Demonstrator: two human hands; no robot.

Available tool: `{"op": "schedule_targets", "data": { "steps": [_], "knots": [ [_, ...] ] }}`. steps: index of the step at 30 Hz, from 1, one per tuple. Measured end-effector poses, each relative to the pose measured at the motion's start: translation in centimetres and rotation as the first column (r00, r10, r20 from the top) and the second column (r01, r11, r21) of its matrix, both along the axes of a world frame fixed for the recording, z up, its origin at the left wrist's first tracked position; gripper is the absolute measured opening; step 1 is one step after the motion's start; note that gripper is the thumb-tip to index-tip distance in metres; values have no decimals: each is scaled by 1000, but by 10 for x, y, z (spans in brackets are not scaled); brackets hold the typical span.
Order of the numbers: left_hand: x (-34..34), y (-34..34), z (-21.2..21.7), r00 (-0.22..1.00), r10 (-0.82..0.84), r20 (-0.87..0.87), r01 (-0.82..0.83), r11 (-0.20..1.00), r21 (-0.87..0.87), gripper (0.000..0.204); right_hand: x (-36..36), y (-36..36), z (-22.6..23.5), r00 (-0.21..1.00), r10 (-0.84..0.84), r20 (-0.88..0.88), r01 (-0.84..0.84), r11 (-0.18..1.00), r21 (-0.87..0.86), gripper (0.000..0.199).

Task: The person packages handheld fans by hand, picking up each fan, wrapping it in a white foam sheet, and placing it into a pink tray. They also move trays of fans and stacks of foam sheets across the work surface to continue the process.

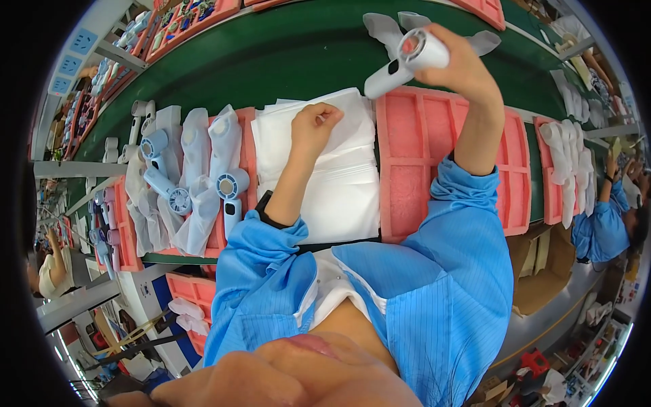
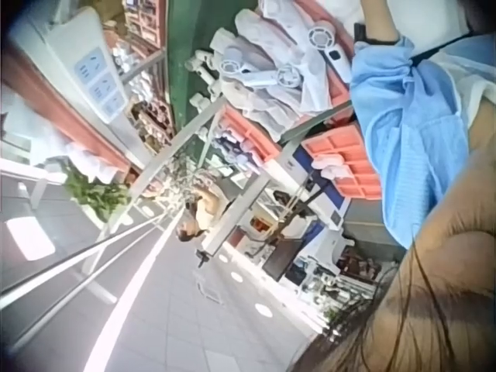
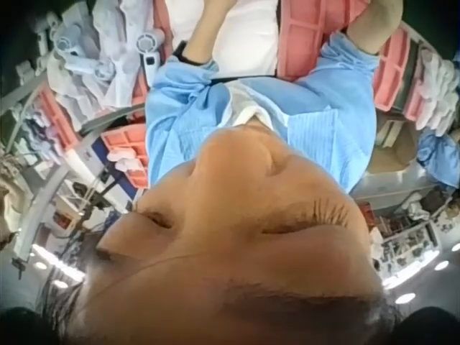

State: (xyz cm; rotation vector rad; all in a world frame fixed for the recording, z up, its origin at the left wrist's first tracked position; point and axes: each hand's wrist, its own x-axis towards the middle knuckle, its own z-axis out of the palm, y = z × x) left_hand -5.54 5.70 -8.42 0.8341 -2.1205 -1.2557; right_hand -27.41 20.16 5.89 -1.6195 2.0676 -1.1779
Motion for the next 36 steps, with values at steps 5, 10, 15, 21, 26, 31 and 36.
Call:
{"op": "schedule_targets", "data": {
  "steps": [5,10,15,21,26,31,36],
  "knots": [
    [5,3,29,972,-5,-235,54,977,205,8,33,-20,-12,995,103,6,-103,995,10,58],
    [11,3,61,766,186,-615,112,904,413,9,70,-55,-35,950,311,-18,-309,932,-191,66],
    [15,-6,82,630,293,-719,236,810,537,13,85,-55,-37,931,295,-214,-351,884,-308,73],
    [19,3,85,821,155,-550,-43,976,212,14,84,-56,-38,959,136,-249,-227,896,-382,73],
    [11,18,88,827,135,-545,-184,982,-37,11,102,-60,-47,970,80,-229,-154,934,-322,72],
    [10,40,80,868,-20,-496,-274,814,-512,17,102,-61,-50,941,-69,-332,-55,935,-350,70],
    [18,37,88,914,-12,-406,-226,816,-532,33,96,-70,-66,985,-77,-154,-2,888,-460,69]
  ]
}}
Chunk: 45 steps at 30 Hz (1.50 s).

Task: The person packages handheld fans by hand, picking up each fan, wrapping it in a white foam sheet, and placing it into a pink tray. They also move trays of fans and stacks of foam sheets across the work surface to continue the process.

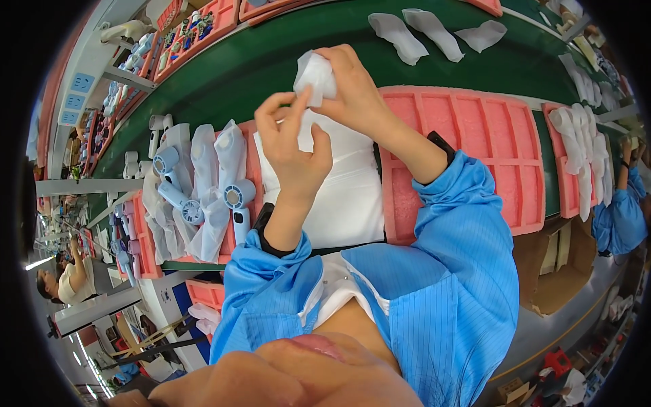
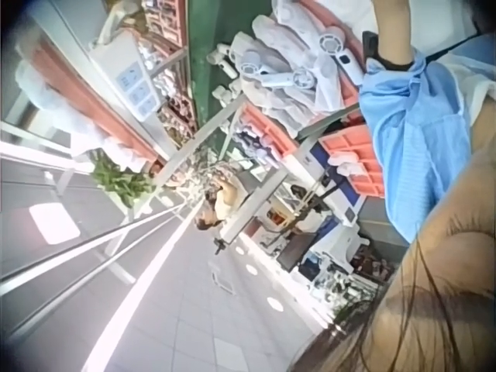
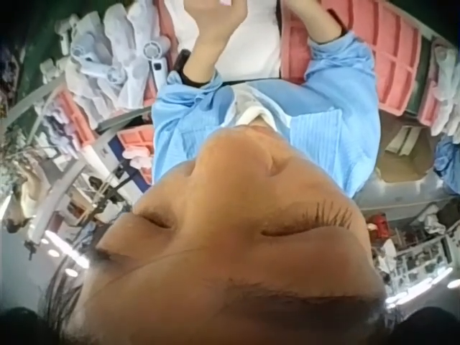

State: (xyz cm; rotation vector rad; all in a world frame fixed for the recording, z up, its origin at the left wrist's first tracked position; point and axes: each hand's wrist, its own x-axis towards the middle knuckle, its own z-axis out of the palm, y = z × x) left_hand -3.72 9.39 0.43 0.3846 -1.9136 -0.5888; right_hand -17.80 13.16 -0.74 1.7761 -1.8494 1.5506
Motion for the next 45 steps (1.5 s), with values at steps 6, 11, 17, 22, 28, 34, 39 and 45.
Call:
{"op": "schedule_targets", "data": {
  "steps": [6,11,17,22,28,34,39,45],
  "knots": [
    [1,-25,3,998,-47,35,43,993,112,41,8,13,20,785,375,493,-433,902,2,58],
    [18,-36,9,892,-381,-242,437,865,249,39,-3,9,14,912,393,122,-410,889,202,49],
    [22,-20,8,910,127,-395,70,892,448,34,10,6,5,996,-28,-83,51,954,295,43],
    [7,-15,1,909,187,-373,-98,965,244,28,30,5,3,937,-239,-254,281,949,144,39],
    [12,-10,12,891,229,-393,-185,972,147,27,29,8,1,936,-285,-204,300,953,47,35],
    [11,-21,8,868,241,-434,-240,969,58,21,39,5,4,958,-218,-186,241,965,106,35],
    [20,-63,3,851,273,-448,70,787,613,15,13,9,23,981,92,170,-148,923,354,31],
    [-33,-50,-64,994,26,110,-67,919,388,20,-130,-64,-55,946,-311,-88,292,710,640,31]
  ]
}}
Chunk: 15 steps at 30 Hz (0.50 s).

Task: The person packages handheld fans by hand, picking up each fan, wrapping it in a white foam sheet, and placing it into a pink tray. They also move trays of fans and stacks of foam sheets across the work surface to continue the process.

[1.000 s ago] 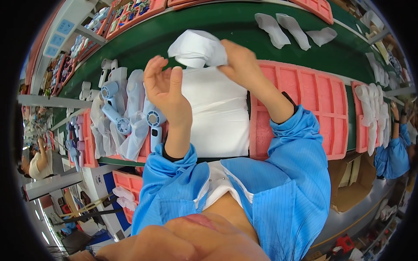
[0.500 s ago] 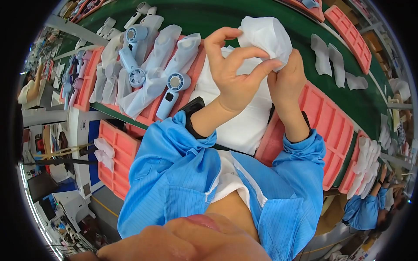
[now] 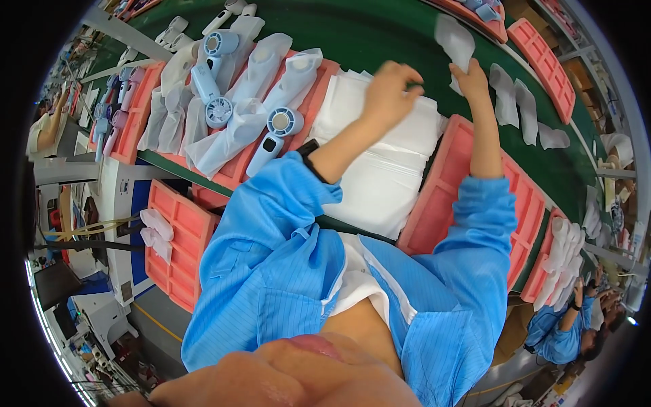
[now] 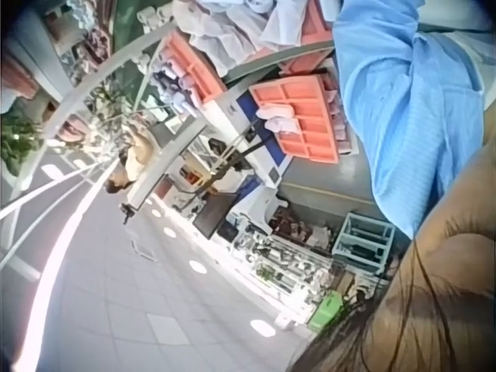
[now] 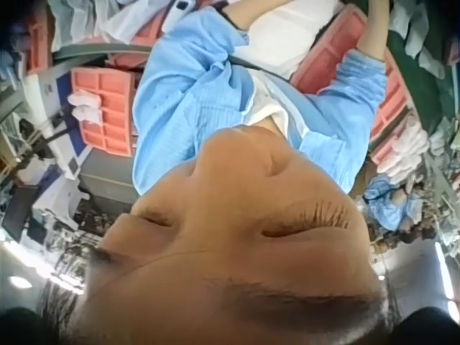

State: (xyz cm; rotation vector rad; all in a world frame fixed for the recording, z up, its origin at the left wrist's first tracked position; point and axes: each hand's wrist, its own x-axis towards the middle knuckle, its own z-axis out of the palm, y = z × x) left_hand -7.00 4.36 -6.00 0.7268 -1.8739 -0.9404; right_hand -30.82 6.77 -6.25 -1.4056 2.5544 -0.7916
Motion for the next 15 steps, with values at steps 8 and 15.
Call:
{"op": "schedule_targets", "data": {
  "steps": [8,15],
  "knots": [
    [-2,35,-45,893,-205,400,277,952,-130,14,124,-36,18,766,548,-335,-618,772,-149,48],
    [-24,24,-77,887,-145,437,277,926,-255,20,275,-60,-20,252,934,251,-938,300,-174,60]
  ]
}}
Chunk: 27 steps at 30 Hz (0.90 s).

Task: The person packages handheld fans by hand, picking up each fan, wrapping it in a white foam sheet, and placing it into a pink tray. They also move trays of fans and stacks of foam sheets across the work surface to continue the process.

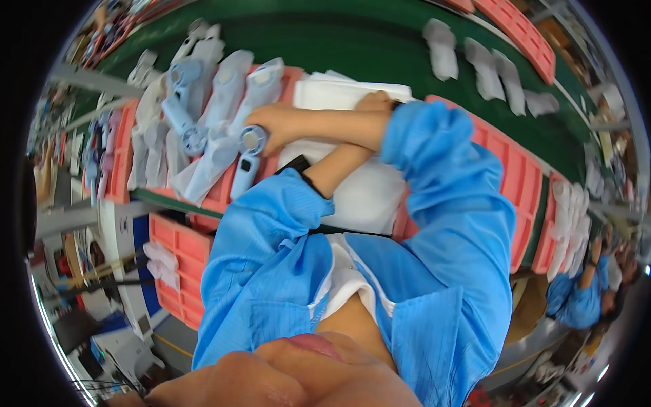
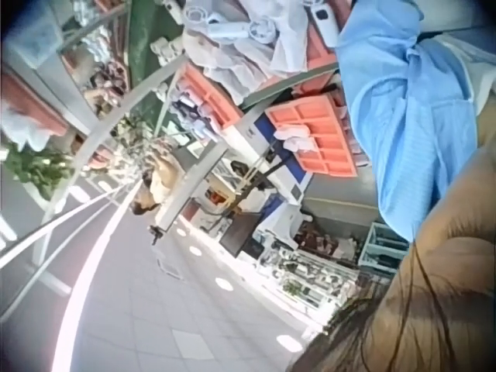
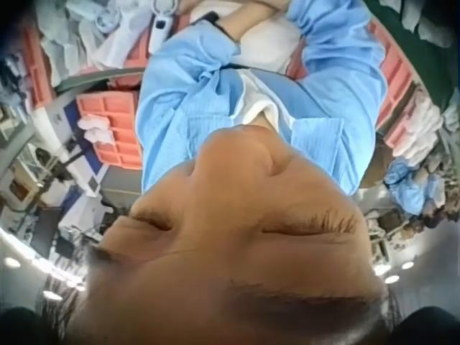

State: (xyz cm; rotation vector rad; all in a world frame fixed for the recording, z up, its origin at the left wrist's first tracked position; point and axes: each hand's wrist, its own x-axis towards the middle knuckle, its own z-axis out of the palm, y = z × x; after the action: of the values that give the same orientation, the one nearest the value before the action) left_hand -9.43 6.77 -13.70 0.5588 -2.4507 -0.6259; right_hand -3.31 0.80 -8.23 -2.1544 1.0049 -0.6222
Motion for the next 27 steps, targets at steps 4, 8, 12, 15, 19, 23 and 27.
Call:
{"op": "schedule_targets", "data": {
  "steps": [4,8,12,15,19,23,27],
  "knots": [
    [12,-8,1,999,-11,50,16,996,-92,14,6,14,21,998,7,59,-4,998,-55,59],
    [22,1,29,998,43,-39,-34,979,203,12,-35,60,63,962,-227,149,253,947,-195,70],
    [26,-4,36,993,120,1,-108,887,448,13,-145,119,143,671,-674,308,732,667,-136,60],
    [23,-6,37,992,97,-77,-37,823,566,13,-213,177,159,503,-779,374,863,471,-180,55],
    [29,-12,38,986,125,-108,-25,759,651,13,-221,192,151,515,-826,229,857,498,-130,53],
    [31,-12,45,962,149,-230,62,698,713,13,-219,186,128,499,-861,97,864,485,-137,53],
    [41,-11,68,873,264,-410,177,613,770,13,-202,168,122,549,-830,95,832,533,-155,55]
  ]
}}
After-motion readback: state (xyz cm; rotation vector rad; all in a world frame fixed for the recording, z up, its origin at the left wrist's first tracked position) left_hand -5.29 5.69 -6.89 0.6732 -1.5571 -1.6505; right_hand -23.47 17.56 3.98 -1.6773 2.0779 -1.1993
